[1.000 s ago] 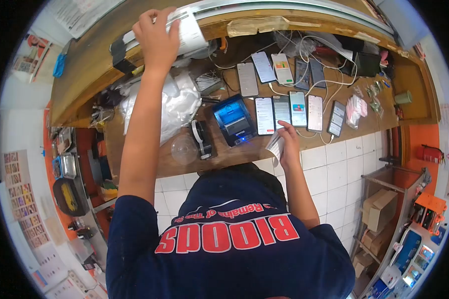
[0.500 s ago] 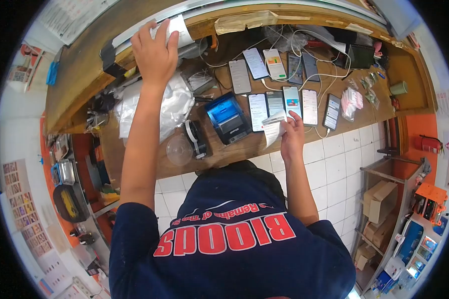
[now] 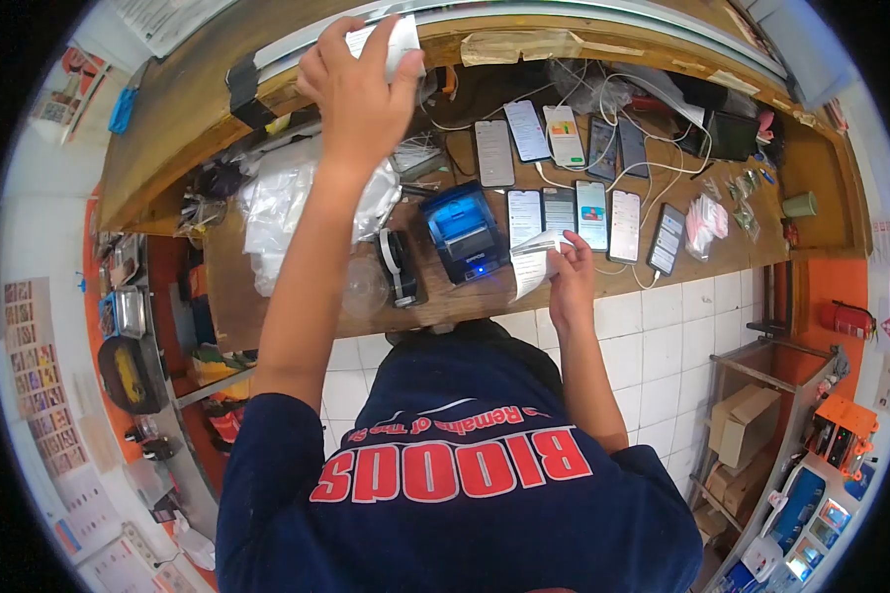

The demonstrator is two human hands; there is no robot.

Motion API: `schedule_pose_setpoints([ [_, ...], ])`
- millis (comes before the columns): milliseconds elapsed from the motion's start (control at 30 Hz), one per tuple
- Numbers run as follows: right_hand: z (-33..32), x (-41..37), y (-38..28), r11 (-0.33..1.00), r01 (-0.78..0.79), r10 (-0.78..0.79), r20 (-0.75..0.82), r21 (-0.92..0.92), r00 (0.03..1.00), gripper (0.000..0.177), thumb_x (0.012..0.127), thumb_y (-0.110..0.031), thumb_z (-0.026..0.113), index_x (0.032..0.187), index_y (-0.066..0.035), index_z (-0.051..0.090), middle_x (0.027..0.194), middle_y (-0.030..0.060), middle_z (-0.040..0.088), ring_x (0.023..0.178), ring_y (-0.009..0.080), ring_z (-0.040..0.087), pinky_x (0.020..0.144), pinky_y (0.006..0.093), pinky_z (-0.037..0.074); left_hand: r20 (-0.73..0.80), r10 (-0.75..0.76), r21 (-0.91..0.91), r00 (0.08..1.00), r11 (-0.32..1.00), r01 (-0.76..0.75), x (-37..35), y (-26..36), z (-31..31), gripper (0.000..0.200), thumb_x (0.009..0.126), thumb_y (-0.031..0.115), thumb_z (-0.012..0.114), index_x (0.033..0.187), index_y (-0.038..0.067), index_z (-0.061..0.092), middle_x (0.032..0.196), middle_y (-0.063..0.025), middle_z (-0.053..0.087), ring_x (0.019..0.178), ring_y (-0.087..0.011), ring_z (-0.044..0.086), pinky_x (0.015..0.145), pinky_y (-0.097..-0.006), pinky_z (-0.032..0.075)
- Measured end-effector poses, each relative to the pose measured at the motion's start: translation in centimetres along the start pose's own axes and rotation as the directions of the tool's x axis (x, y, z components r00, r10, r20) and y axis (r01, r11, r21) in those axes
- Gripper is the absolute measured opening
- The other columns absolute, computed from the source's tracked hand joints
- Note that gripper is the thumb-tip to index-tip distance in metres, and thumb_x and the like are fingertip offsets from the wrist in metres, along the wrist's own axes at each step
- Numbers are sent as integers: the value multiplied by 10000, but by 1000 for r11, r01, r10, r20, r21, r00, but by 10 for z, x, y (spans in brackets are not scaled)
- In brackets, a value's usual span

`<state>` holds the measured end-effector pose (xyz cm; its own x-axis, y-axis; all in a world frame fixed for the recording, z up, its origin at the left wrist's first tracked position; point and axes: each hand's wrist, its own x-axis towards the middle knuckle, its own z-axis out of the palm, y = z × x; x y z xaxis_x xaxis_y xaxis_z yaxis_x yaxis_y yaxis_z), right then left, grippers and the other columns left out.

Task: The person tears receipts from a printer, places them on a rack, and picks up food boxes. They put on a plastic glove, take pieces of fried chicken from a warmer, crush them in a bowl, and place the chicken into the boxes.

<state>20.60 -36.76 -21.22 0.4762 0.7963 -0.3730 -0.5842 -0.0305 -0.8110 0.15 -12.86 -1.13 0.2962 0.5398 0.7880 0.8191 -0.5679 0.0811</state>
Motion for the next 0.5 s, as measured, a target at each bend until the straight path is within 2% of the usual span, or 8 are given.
schedule_pose_setpoints([
  [67, -9, 0, 2, 999, 19, -19, -15, -33, 1000, 469, 921, 13, 622, 1356, -46, 455, 1097, 68, 639, 995, 163, 614, 886, 306, 472, -52, 103, -374, 993, 920, -115, 3, 21, -31, 296, 906, 227, 718, 1186, 133, 698, 1255, -99, 588, 1118, -261, 515, 952, -408, 392],
  [100, -10, -1, 1, 1000, 26, -27, -42, -11, 999, 457, 915, 67, 609, 1339, -18, 461, 1063, 73, 645, 959, 153, 620, 839, 276, 504, -82, 189, -598, 979, 776, -199, 2, 31, -50, 293, 875, 169, 754, 1157, 112, 697, 1214, -93, 616, 1066, -237, 567, 890, -380, 443],
  [133, -16, 0, 3, 999, 37, -38, -34, -27, 999, 454, 913, 71, 606, 1336, -21, 468, 1053, 67, 643, 950, 147, 618, 833, 271, 503, -201, 156, -719, 967, 647, -254, 1, 61, -71, 100, 799, 147, 785, 894, 132, 758, 865, -24, 663, 861, -264, 613, 771, -363, 456],
  [167, -22, 2, 5, 998, 46, -47, -22, -42, 999, 452, 911, 76, 604, 1333, -24, 475, 1042, 61, 641, 942, 140, 616, 828, 267, 502, -187, 160, -709, 969, 661, -246, -5, 90, -103, 100, 799, 147, 785, 894, 132, 758, 865, -24, 663, 861, -264, 613, 771, -363, 456],
  [233, -33, 8, 13, 998, 68, -68, -76, -11, 995, 440, 909, 82, 602, 1320, -27, 489, 1020, 45, 634, 926, 129, 611, 824, 266, 502, -32, -172, -901, 985, 432, 46, -23, 145, -169, 157, 709, 191, 830, 807, 105, 742, 815, -16, 650, 761, -240, 596, 684, -330, 461],
  [300, -33, 8, 9, 997, 69, -72, -69, -48, 995, 415, 918, 73, 597, 1310, -18, 491, 1023, 36, 627, 937, 129, 604, 843, 272, 502, 82, -346, -977, 935, 159, 145, -33, 163, -189, 195, 682, 209, 842, 784, 85, 733, 807, -22, 645, 717, -229, 592, 644, -313, 467],
  [400, -29, -3, -3, 998, 53, -54, -61, -22, 997, 417, 934, 54, 591, 1329, -22, 477, 1068, 46, 630, 978, 142, 604, 892, 292, 490, -74, -271, -964, 960, -228, -138, -39, 144, -188, 194, 735, 197, 812, 847, 62, 730, 856, -51, 652, 736, -232, 603, 652, -311, 478],
  [500, -32, -8, -2, 998, 46, -49, -65, -43, 997, 425, 943, 46, 586, 1344, -22, 464, 1106, 56, 638, 1018, 153, 603, 932, 315, 476, -106, -249, -865, 963, -454, -213, -40, 128, -187, 197, 788, 184, 782, 911, 40, 727, 905, -81, 660, 755, -235, 614, 661, -309, 488],
])
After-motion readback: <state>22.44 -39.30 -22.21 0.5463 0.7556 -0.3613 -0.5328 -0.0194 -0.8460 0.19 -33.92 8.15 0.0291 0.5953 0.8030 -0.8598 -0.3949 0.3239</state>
